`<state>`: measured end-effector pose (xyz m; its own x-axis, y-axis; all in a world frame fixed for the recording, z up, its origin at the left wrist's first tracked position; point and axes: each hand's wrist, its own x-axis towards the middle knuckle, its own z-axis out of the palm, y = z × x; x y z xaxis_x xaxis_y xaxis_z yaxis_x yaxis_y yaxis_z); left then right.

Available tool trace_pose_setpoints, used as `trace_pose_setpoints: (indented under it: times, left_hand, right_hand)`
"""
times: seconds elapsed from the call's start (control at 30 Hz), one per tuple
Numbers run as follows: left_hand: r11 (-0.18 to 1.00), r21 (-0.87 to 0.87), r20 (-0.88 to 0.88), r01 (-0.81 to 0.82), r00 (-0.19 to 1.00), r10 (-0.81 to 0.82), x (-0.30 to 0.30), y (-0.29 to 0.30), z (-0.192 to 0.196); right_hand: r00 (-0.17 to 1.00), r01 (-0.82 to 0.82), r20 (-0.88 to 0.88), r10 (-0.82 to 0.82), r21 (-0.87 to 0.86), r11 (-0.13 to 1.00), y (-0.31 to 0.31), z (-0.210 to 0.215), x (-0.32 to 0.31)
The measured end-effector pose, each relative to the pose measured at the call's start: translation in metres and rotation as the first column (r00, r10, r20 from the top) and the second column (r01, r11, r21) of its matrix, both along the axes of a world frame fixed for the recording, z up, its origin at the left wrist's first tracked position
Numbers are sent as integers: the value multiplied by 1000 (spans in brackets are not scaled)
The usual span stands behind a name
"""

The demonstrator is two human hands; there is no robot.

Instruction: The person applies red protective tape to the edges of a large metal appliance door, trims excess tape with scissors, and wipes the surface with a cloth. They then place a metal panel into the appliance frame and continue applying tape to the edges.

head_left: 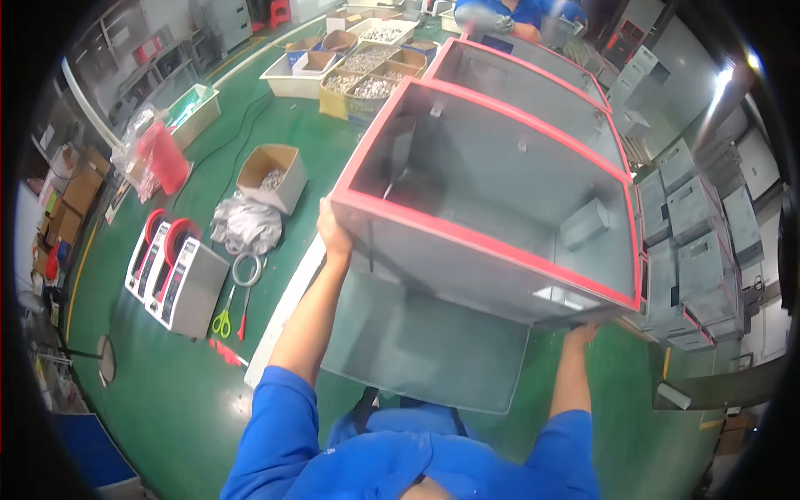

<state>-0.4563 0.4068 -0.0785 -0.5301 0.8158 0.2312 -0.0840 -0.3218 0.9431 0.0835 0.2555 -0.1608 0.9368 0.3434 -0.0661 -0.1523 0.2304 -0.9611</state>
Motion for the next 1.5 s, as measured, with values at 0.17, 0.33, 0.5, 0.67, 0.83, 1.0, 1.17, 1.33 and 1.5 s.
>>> trace_pose_setpoints:
  times: [0.17,0.33,0.5,0.67,0.83,1.0,1.17,1.33,1.5]
  left_hand:
    - [982,-180,-367,-54,930,-17,7,-81,-14]
    - [937,-188,-398,294,850,-347,44,-234,-36]
    - [689,-413,53,595,771,-634,66,-315,-46]
    - [674,-375,288,637,771,-568,32,-344,-61]
    - [874,-415,-126,253,935,-331,-39,-332,-70]
    - [925,-371,-350,-85,935,-55,-135,-289,-81]
    - [926,-320,-513,-203,858,11,-198,-239,-79]
    - [886,-299,-779,-356,627,-10,-232,-225,-118]
    - [868,-92,-951,-489,302,69,-205,-229,-114]
  right_hand:
    - [979,137,-137,-154,-122,983,-27,9,-55]
    - [777,-628,-78,625,-161,761,-116,3,-200]
    - [435,-886,-238,868,58,460,-158,25,-351]
    - [196,-976,-353,915,17,215,-175,38,-405]
    - [125,-986,-390,912,-150,71,-194,30,-415]
    - [57,-963,-374,926,-265,-47,-226,8,-395]
    - [-16,-893,-397,918,-407,-192,-239,-19,-370]
    - [-86,-837,-297,951,-496,-231,-226,-24,-354]
    - [-2,-698,190,982,-703,134,-186,38,-342]
